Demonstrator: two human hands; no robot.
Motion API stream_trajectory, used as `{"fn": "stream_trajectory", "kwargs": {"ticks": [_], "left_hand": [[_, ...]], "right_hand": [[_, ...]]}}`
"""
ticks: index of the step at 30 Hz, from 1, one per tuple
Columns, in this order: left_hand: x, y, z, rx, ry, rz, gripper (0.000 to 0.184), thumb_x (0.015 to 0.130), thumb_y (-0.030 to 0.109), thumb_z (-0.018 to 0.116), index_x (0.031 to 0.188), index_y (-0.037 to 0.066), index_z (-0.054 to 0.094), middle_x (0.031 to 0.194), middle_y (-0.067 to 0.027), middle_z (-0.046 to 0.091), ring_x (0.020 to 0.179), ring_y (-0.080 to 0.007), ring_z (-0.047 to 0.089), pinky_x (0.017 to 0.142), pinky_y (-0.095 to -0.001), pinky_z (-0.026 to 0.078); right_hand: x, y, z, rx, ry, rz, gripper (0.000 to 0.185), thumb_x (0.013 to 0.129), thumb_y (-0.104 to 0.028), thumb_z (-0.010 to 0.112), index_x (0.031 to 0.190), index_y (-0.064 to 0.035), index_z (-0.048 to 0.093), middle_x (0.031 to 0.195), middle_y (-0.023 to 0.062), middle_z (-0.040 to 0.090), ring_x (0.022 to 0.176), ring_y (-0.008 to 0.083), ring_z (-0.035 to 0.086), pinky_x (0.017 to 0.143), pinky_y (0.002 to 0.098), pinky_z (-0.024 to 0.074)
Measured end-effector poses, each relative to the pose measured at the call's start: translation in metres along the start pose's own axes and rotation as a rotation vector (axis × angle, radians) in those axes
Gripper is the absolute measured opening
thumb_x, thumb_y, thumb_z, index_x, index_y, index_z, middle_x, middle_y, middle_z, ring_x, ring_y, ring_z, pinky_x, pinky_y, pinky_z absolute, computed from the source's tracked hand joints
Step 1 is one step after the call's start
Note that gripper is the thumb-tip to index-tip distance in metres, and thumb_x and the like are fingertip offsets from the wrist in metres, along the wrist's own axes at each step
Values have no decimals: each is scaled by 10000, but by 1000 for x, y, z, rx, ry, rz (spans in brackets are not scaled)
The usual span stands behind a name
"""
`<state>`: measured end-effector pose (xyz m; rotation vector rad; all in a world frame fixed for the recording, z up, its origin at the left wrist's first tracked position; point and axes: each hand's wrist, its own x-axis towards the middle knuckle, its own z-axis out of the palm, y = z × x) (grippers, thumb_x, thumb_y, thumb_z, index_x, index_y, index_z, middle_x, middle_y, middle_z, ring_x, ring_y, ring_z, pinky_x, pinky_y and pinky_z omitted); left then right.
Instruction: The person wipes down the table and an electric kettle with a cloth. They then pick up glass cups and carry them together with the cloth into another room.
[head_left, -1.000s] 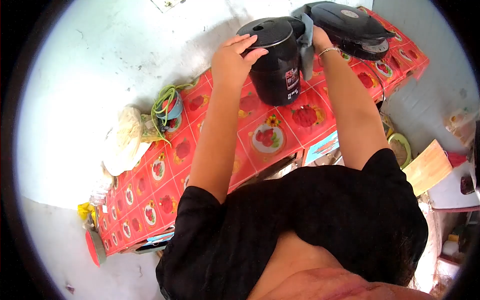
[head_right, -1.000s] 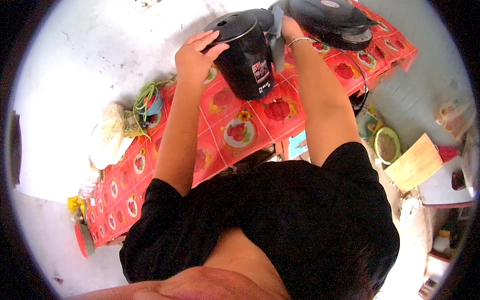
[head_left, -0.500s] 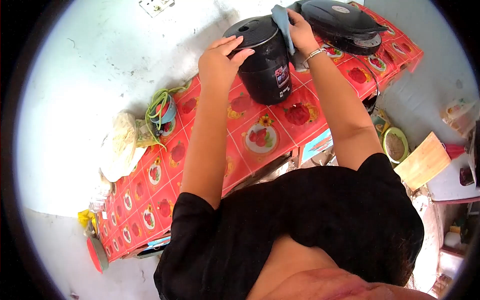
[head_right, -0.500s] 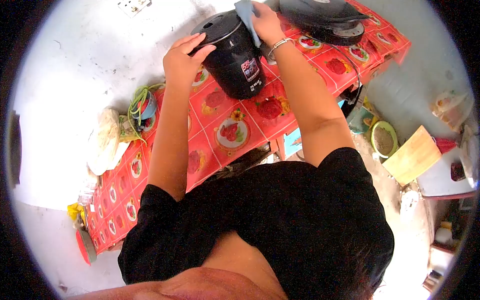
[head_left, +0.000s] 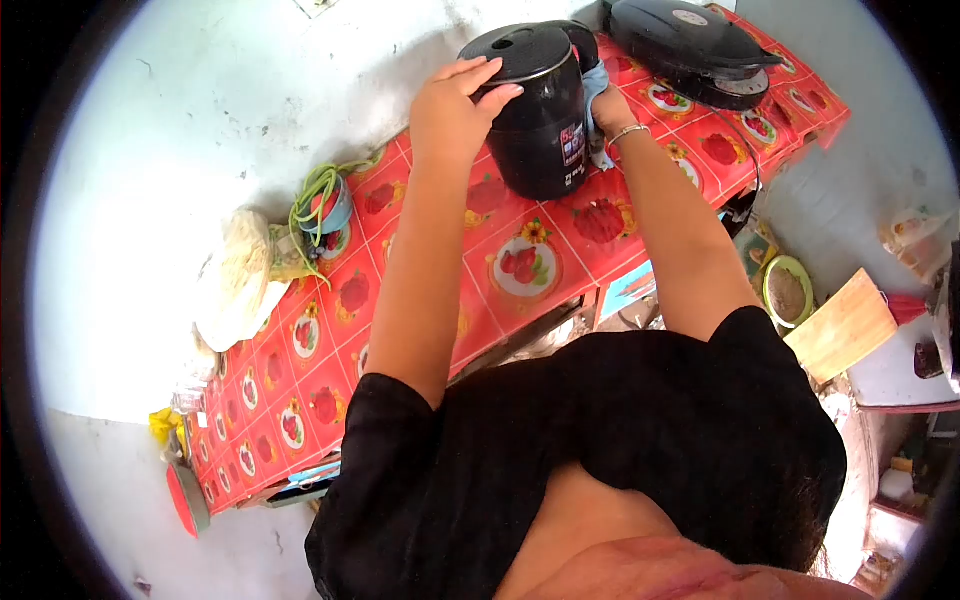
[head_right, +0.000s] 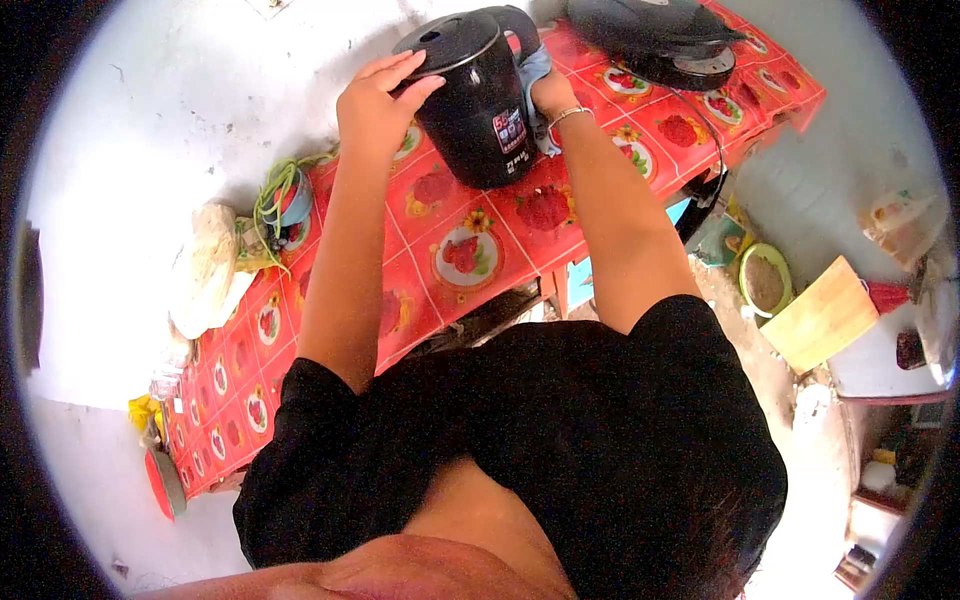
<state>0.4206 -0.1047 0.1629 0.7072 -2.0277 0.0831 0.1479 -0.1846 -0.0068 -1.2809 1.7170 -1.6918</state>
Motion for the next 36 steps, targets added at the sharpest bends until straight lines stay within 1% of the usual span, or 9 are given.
{"fn": "stream_trajectory", "kwargs": {"ticks": [5, 9, 13, 17, 22, 27, 29, 31, 36], "left_hand": [[-1, -2, 6, -53, 54, 16, 405, 672, 340, 801, 1015, 137, 728, 1056, -71, 680, 958, -234, 638, 831, -336, 508], [-1, 0, 5, -37, 72, 19, 403, 676, 341, 799, 1012, 130, 729, 1052, -69, 681, 952, -239, 639, 829, -337, 509], [-1, 2, 6, -43, 87, -5, 409, 665, 353, 800, 995, 122, 731, 1032, -70, 687, 938, -247, 642, 830, -345, 507], [-6, 6, 11, 46, 200, 83, 404, 650, 375, 794, 951, 113, 735, 996, -66, 694, 924, -247, 644, 820, -357, 503], [-4, 38, 26, 132, 350, 61, 209, 745, 304, 714, 786, 100, 702, 819, -60, 665, 801, -292, 614, 720, -393, 485], [-10, 81, 22, 212, -162, 152, 119, 807, 235, 637, 829, 135, 699, 903, -68, 693, 816, -285, 637, 726, -402, 505], [-16, 63, 46, -50, 49, 384, 103, 794, 200, 643, 850, 132, 697, 944, -65, 693, 841, -279, 635, 739, -400, 508], [-6, 47, 34, -212, 248, 501, 114, 782, 144, 640, 878, 136, 701, 953, -64, 690, 867, -268, 635, 741, -401, 507], [9, -3, 8, 41, 137, 10, 318, 803, 105, 601, 1120, 115, 626, 1163, -120, 622, 1058, -323, 587, 911, -414, 471]], "right_hand": [[-25, -40, -28, -754, -453, -250, 243, 829, -203, 537, 954, -25, 644, 968, 238, 654, 899, 405, 632, 760, 436, 514], [-43, -3, -29, -873, -344, -549, 169, 800, -111, 515, 845, -34, 659, 884, 216, 661, 801, 368, 649, 694, 439, 526], [-46, -26, -51, -979, -538, -319, 365, 859, -257, 498, 1033, 37, 628, 959, 285, 646, 887, 436, 630, 772, 439, 493], [-100, -87, -51, 18, 16, -142, 398, 855, -345, 612, 1052, 0, 639, 925, 207, 681, 931, 371, 648, 789, 402, 505], [-133, -121, -22, -344, 127, -706, 761, 795, -220, 674, 1388, 61, 289, 1242, 272, 523, 1084, 409, 559, 937, 408, 452], [-66, -100, -53, 102, -185, -113, 316, 877, -219, 559, 1072, 24, 609, 996, 145, 686, 896, 241, 642, 786, 354, 501], [-35, -76, -69, -83, -186, -260, 334, 877, -241, 539, 1041, 41, 613, 980, 159, 684, 861, 241, 647, 744, 350, 500], [-57, -113, -66, 111, -29, 120, 405, 887, -301, 515, 1049, 59, 603, 983, 194, 671, 881, 262, 645, 749, 374, 493], [-33, -24, -61, 74, 34, -3, 448, 931, -359, 536, 1151, 29, 579, 965, 98, 651, 826, 186, 609, 710, 323, 482]]}}
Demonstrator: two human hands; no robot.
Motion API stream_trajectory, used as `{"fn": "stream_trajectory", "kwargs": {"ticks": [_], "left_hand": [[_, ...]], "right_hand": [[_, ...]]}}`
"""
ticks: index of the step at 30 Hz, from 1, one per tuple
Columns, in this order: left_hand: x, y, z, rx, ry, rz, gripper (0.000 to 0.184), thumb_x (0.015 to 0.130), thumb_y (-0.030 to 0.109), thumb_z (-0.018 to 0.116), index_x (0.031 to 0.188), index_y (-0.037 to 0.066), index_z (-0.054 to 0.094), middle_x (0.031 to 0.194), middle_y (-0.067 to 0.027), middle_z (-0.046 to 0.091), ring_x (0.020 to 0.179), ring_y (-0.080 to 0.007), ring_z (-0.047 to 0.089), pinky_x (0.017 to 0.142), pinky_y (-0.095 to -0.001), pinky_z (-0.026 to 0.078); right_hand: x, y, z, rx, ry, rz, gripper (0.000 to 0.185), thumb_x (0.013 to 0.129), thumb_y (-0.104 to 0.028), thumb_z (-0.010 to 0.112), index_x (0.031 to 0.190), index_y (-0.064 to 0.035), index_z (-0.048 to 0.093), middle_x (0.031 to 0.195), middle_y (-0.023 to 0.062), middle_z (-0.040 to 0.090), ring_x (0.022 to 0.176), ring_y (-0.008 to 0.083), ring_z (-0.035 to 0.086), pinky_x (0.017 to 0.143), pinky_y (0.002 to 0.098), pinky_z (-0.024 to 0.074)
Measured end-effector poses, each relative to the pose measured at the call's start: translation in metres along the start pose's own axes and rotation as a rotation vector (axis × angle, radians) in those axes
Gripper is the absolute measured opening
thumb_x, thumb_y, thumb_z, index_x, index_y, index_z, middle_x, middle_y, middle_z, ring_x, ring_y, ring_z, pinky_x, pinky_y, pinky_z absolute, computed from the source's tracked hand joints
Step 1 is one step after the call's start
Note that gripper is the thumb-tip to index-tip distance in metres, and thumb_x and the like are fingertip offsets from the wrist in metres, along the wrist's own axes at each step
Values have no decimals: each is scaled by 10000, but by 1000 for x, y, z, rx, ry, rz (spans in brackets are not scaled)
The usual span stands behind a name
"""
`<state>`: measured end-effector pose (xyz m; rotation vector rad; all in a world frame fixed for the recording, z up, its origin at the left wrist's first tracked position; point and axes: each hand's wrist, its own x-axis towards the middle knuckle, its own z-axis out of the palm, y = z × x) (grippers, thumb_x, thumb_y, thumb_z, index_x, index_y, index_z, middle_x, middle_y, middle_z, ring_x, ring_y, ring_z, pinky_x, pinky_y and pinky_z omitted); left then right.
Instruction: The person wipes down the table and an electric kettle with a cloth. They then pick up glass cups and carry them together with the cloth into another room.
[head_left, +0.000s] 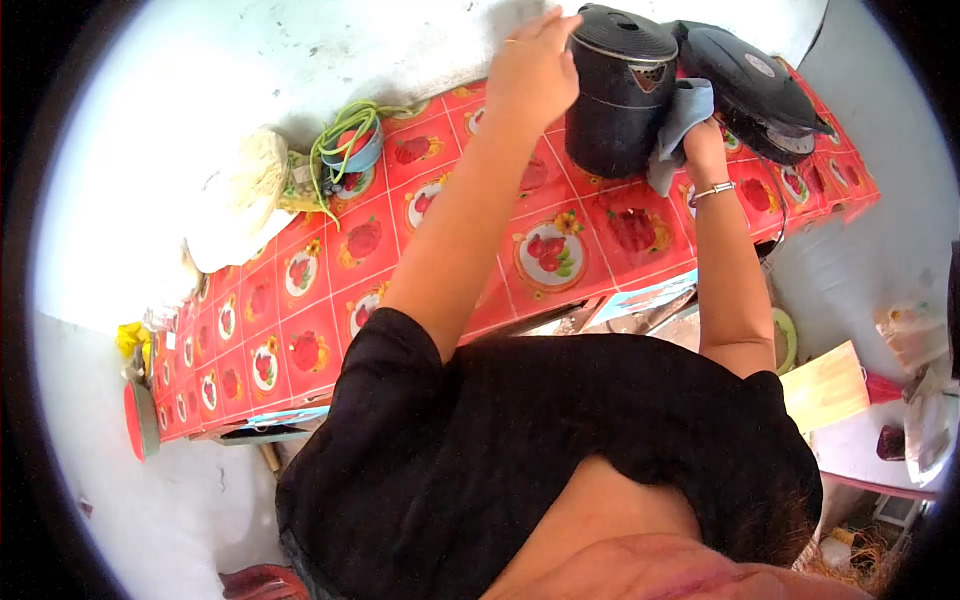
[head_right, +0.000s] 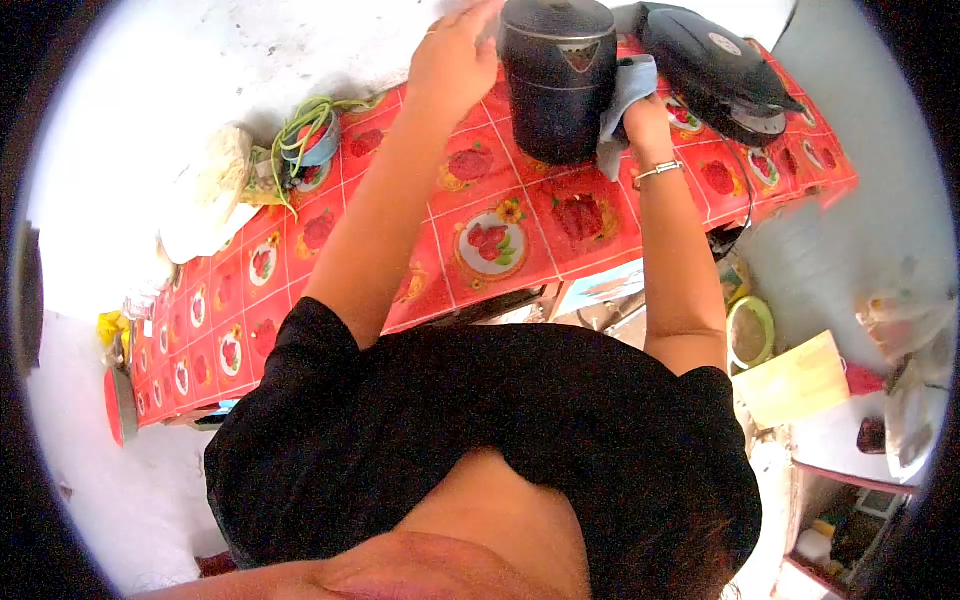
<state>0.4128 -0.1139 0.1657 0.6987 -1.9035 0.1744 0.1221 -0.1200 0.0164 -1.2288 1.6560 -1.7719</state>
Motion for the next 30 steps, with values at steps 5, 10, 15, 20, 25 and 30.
{"fn": "stream_trajectory", "kwargs": {"ticks": [5, 10, 15, 20, 25, 30], "left_hand": [[13, -10, 6, 117, -289, 48, 539, 842, 155, 590, 1353, 82, 434, 1413, -164, 426, 1246, -375, 446, 1033, -451, 383], [14, 5, 10, 111, -402, 29, 490, 865, 162, 556, 1343, 103, 464, 1379, -136, 478, 1236, -351, 466, 1053, -422, 360], [12, 5, 14, 113, -214, 313, 339, 861, 122, 541, 1191, 91, 615, 1255, -124, 588, 1125, -329, 540, 965, -430, 412], [8, -10, 31, -95, -79, 305, 320, 813, 62, 590, 1067, 225, 697, 1095, 3, 670, 1028, -231, 607, 927, -370, 461], [29, -3, 20, -179, -347, 224, 271, 856, 142, 564, 1091, 57, 669, 1131, -143, 648, 1064, -335, 584, 925, -418, 447], [22, -9, 35, -122, -192, 202, 209, 862, 162, 609, 1025, 225, 722, 1043, -1, 683, 972, -204, 621, 886, -339, 476]], "right_hand": [[-73, -82, 22, 34, 42, 2, 404, 926, -337, 573, 1120, 16, 597, 959, 115, 653, 902, 175, 598, 800, 315, 467], [-73, -71, 37, -147, 60, -381, 322, 912, -220, 544, 1141, 7, 555, 1050, 197, 644, 1005, 329, 621, 864, 382, 473], [19, -19, 15, -111, 7, -138, 477, 955, -387, 428, 1150, 23, 572, 1063, 226, 627, 970, 319, 612, 831, 361, 460], [-15, -56, 45, 101, 197, -160, 308, 904, -135, 426, 1145, -14, 575, 1025, 187, 624, 978, 338, 570, 909, 359, 438], [-37, 20, 60, -247, 358, 53, 401, 973, -289, 425, 1098, 51, 595, 927, 187, 659, 866, 209, 607, 780, 332, 477], [-66, -25, 59, 82, 259, 77, 298, 900, -176, 474, 1053, 46, 601, 909, 188, 655, 844, 274, 633, 759, 343, 500]]}}
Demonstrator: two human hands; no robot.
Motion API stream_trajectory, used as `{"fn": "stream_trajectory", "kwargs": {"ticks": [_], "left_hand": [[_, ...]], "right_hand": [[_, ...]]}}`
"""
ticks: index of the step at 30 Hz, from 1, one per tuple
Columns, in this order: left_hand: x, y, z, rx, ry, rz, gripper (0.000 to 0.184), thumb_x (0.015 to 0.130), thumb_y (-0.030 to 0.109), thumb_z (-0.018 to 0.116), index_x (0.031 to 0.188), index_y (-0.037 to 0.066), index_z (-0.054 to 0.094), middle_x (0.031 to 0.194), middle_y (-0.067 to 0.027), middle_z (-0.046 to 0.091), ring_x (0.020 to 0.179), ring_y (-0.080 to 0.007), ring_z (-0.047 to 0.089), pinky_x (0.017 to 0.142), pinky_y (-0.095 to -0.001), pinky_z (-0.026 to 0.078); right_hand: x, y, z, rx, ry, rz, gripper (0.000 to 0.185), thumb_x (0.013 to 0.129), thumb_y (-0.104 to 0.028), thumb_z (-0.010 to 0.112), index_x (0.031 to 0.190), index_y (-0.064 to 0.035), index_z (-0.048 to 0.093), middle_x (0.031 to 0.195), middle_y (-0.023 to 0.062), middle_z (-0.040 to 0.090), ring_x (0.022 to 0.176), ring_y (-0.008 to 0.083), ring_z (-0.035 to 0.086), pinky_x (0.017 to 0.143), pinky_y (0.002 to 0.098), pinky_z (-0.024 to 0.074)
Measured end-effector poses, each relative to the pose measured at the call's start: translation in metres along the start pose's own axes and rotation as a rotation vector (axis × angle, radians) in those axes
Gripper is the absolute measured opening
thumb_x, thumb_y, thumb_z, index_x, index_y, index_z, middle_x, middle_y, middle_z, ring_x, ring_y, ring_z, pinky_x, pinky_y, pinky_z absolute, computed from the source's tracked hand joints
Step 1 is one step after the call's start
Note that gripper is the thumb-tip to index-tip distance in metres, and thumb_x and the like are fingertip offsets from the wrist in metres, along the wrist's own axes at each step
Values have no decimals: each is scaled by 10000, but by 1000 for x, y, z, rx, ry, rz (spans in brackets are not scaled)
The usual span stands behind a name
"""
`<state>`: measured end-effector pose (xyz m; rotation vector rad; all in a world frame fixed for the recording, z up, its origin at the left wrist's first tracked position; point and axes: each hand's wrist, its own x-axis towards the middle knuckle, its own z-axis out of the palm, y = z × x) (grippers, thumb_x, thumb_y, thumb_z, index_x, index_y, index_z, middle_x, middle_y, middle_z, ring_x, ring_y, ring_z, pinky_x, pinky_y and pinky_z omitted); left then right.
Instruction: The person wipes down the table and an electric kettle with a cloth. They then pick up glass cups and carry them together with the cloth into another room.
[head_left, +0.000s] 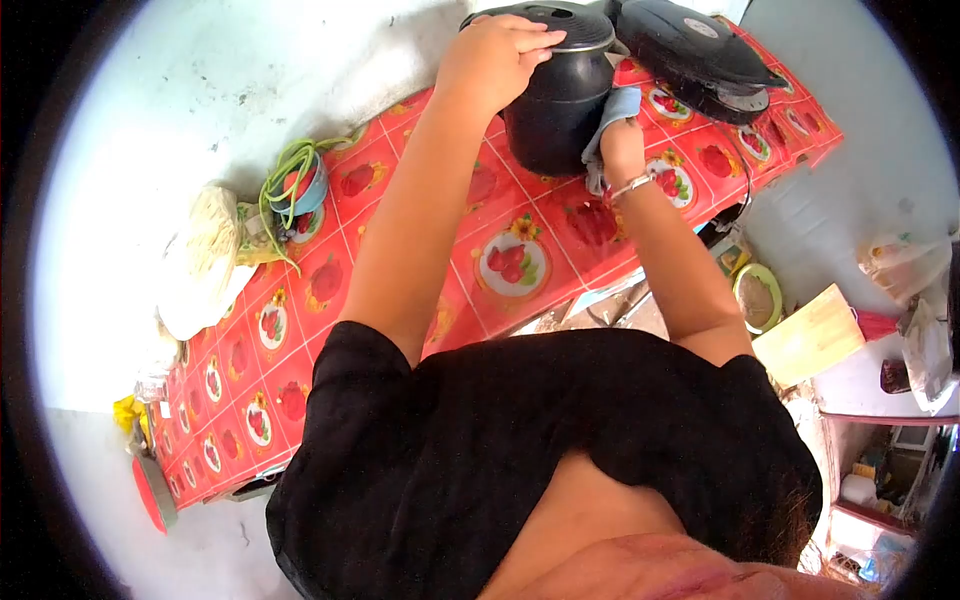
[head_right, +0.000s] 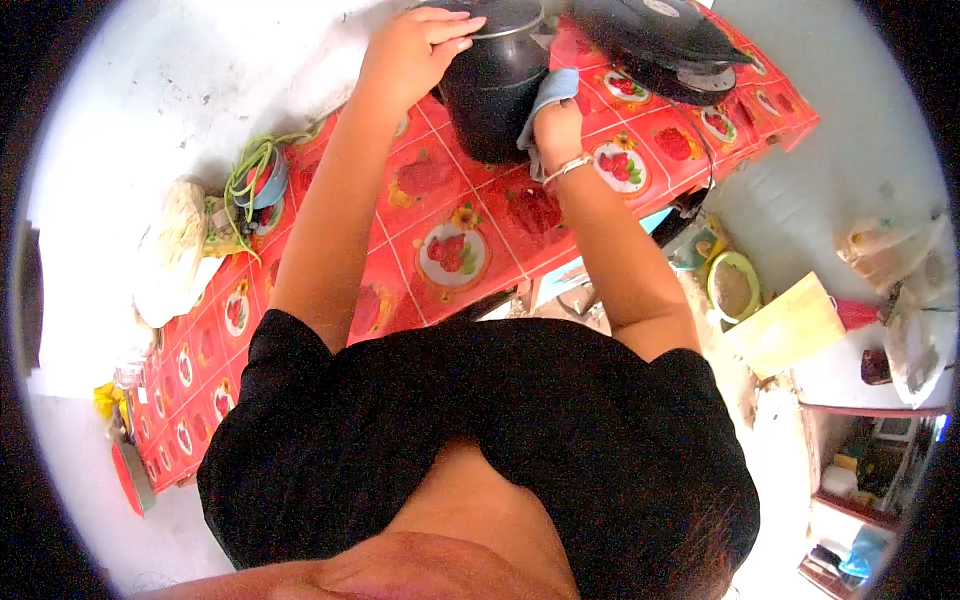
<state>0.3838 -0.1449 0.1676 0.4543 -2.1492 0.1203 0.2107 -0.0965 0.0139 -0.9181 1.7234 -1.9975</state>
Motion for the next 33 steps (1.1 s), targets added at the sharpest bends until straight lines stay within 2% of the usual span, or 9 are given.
{"fn": "stream_trajectory", "kwargs": {"ticks": [3, 5, 7, 9, 11, 14, 23, 25, 33], "left_hand": [[9, 1, -13, -58, -94, -4, 230, 901, 223, 555, 1054, 122, 693, 1040, -99, 678, 986, -281, 623, 884, -372, 475], [11, -2, -13, -139, -190, -2, 316, 921, 256, 519, 1077, 24, 666, 1061, -174, 666, 1020, -340, 614, 898, -398, 467], [11, -1, -12, -157, -156, -151, 234, 918, 264, 524, 1037, 195, 713, 977, -84, 691, 928, -274, 639, 838, -372, 492], [3, -6, -11, -159, -115, -135, 339, 955, 335, 421, 1028, 179, 713, 961, -114, 685, 929, -314, 633, 839, -398, 485], [2, -5, -12, -137, -104, -151, 411, 961, 397, 374, 1011, 171, 713, 969, -125, 681, 944, -321, 625, 861, -408, 469], [5, -20, 0, -102, -157, -12, 492, 966, 457, 318, 1017, 152, 701, 989, -146, 671, 969, -340, 607, 880, -415, 452], [15, 15, -32, -372, -265, -389, 461, 978, 386, 405, 1125, 16, 638, 1091, -198, 653, 1039, -337, 615, 903, -380, 462], [14, 11, -34, -422, -279, -377, 587, 988, 481, 301, 1155, 18, 621, 1136, -208, 634, 1081, -337, 597, 919, -381, 453], [9, 2, -23, -149, -298, -343, 594, 946, 580, 263, 1233, 185, 600, 1120, -186, 639, 1100, -377, 569, 957, -460, 421]], "right_hand": [[-35, -94, 9, 183, 14, -362, 380, 796, -71, 527, 1147, 72, 518, 1104, 239, 600, 1021, 387, 579, 894, 418, 473], [-12, -75, 25, -429, 320, -923, 600, 720, -59, 571, 1269, 99, 391, 1318, 267, 448, 1221, 472, 411, 1047, 479, 342], [-23, -78, 29, -411, 284, -940, 733, 687, -79, 597, 1335, 99, 307, 1437, 266, 295, 1304, 553, 230, 1096, 559, 209], [-43, -65, 26, -649, 154, -949, 789, 652, -108, 638, 1344, 96, 318, 1435, 272, 296, 1320, 542, 217, 1077, 597, 218], [-59, -36, 20, -633, 88, -982, 749, 700, -125, 609, 1380, 35, 336, 1466, 205, 295, 1337, 530, 198, 1069, 623, 203], [-82, -17, -2, -1247, -350, -969, 628, 833, -157, 484, 1444, -115, 344, 1514, 36, 269, 1379, 449, 192, 1092, 591, 198], [-38, -119, 12, -1308, -273, -1179, 583, 858, -174, 463, 1426, -80, 365, 1486, 21, 346, 1418, 263, 205, 1134, 505, 159], [-26, -97, 21, -1098, -225, -1288, 560, 862, -189, 466, 1408, -83, 399, 1477, 10, 361, 1418, 249, 203, 1138, 499, 148], [-39, -26, 34, -1392, -753, -1602, 371, 818, -183, 508, 1143, -50, 630, 1260, 138, 550, 1289, 242, 407, 1073, 354, 278]]}}
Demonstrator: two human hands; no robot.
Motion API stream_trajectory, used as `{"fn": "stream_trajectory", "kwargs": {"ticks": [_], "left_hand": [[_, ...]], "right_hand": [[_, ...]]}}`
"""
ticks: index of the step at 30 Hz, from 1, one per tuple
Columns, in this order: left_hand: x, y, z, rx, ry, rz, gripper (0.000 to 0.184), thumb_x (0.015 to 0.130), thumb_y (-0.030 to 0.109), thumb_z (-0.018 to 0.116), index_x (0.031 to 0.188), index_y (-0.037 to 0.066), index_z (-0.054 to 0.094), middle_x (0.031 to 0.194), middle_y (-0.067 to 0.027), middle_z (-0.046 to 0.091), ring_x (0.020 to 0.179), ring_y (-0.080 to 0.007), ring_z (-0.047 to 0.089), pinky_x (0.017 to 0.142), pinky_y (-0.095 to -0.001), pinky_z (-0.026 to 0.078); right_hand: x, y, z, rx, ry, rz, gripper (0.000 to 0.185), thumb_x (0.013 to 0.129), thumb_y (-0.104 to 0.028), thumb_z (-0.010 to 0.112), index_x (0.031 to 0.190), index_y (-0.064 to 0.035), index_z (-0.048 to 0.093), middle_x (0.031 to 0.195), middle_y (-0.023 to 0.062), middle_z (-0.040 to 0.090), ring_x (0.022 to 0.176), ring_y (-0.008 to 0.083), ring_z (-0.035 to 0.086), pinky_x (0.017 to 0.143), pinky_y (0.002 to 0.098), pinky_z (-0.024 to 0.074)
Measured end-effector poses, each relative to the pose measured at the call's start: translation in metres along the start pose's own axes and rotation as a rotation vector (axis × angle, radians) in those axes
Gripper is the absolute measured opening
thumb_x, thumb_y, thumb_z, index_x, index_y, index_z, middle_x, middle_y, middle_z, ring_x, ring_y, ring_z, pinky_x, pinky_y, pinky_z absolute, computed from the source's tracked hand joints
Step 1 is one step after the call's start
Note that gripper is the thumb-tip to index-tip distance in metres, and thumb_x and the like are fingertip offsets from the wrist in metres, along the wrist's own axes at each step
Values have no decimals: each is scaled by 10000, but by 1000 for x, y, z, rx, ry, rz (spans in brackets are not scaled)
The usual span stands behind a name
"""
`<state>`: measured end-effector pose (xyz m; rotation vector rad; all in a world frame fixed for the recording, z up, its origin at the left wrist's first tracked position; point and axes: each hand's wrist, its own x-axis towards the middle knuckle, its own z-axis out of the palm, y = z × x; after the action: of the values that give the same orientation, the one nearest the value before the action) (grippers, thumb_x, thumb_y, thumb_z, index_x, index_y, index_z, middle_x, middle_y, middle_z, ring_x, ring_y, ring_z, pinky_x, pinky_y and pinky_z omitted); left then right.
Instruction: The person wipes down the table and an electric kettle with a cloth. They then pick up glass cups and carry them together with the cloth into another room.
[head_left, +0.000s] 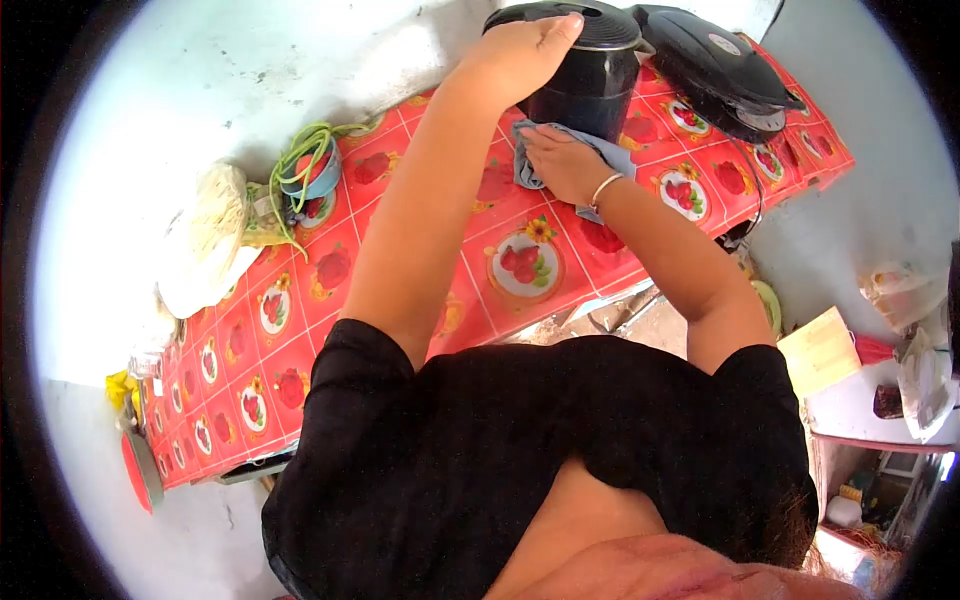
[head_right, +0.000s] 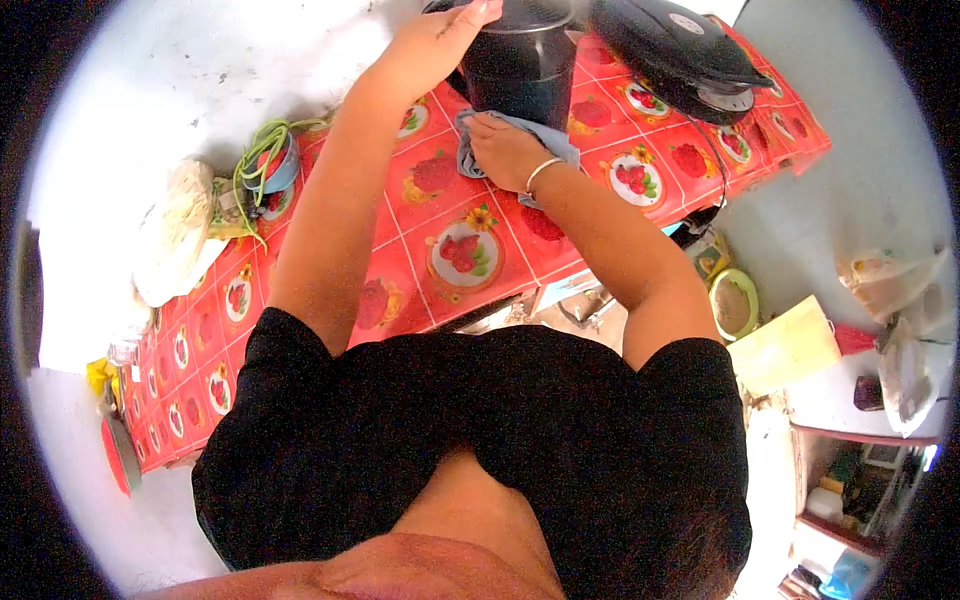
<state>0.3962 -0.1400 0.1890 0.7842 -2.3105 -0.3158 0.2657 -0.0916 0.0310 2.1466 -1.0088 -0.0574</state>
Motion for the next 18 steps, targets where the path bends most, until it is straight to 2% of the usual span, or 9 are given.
{"fn": "stream_trajectory", "kwargs": {"ticks": [2, 4, 6, 8, 11, 13, 14, 17, 18], "left_hand": [[-3, 6, -1, -7, -10, -31, 600, 948, 578, 243, 1221, 187, 608, 1107, -186, 644, 1086, -380, 575, 948, -460, 427], [-3, 5, 1, -10, -29, -47, 542, 952, 535, 305, 1255, 179, 579, 1120, -185, 638, 1076, -381, 580, 951, -459, 430], [-2, -9, 16, -13, 41, 88, 492, 941, 464, 393, 1305, 161, 526, 1223, -189, 584, 1115, -378, 557, 971, -453, 424], [-13, 2, 20, 162, 59, 104, 596, 859, 300, 610, 1392, 139, 399, 1395, -127, 461, 1258, -355, 457, 1048, -402, 381], [-23, 0, 33, 189, 114, 264, 708, 781, 277, 702, 1399, 126, 392, 1475, -87, 361, 1378, -312, 298, 1119, -402, 297], [-25, 1, 39, 257, 148, 239, 760, 770, 303, 715, 1418, 128, 361, 1487, -57, 344, 1380, -284, 301, 1114, -394, 307], [-26, 2, 41, 300, 153, 217, 782, 766, 324, 721, 1426, 128, 351, 1502, -32, 322, 1391, -256, 288, 1113, -381, 312], [-36, 3, 45, 263, 182, 196, 818, 748, 324, 737, 1436, 140, 336, 1509, -83, 297, 1383, -286, 297, 1096, -407, 332], [-39, 2, 45, 257, 219, 226, 827, 739, 328, 744, 1435, 144, 336, 1508, -110, 291, 1378, -301, 304, 1087, -417, 342]], "right_hand": [[2, -3, 5, 176, 22, -35, 311, 795, -174, 528, 1038, -55, 682, 1133, 158, 630, 1222, 249, 481, 1034, 334, 323], [8, -6, -6, 451, -182, 26, 186, 752, -162, 568, 846, -76, 703, 911, 106, 684, 1069, 251, 577, 947, 363, 380], [3, -8, -21, 406, -219, 35, 154, 724, -153, 591, 810, -92, 704, 851, 105, 676, 948, 255, 622, 848, 393, 418], [-12, -7, -29, 637, -184, 196, 191, 729, -144, 578, 869, -111, 704, 896, 125, 677, 923, 270, 634, 837, 413, 436], [-40, -5, -12, 875, 80, 493, 310, 754, -114, 536, 1038, -96, 658, 968, 157, 666, 913, 324, 637, 822, 441, 481], [-47, 8, -3, 986, 161, 715, 365, 776, -93, 485, 1109, -48, 629, 993, 202, 658, 932, 362, 627, 825, 434, 496], [-52, 19, -5, 1173, 42, 785, 396, 775, -72, 470, 1141, -34, 617, 993, 224, 651, 918, 383, 626, 825, 436, 490], [-50, 14, 3, 1163, 48, 767, 393, 784, -66, 462, 1144, -18, 613, 1016, 231, 645, 932, 392, 623, 820, 434, 488], [-43, 8, -2, 1360, -3, 841, 388, 786, -65, 472, 1144, -13, 611, 1016, 232, 648, 947, 391, 622, 830, 435, 485]]}}
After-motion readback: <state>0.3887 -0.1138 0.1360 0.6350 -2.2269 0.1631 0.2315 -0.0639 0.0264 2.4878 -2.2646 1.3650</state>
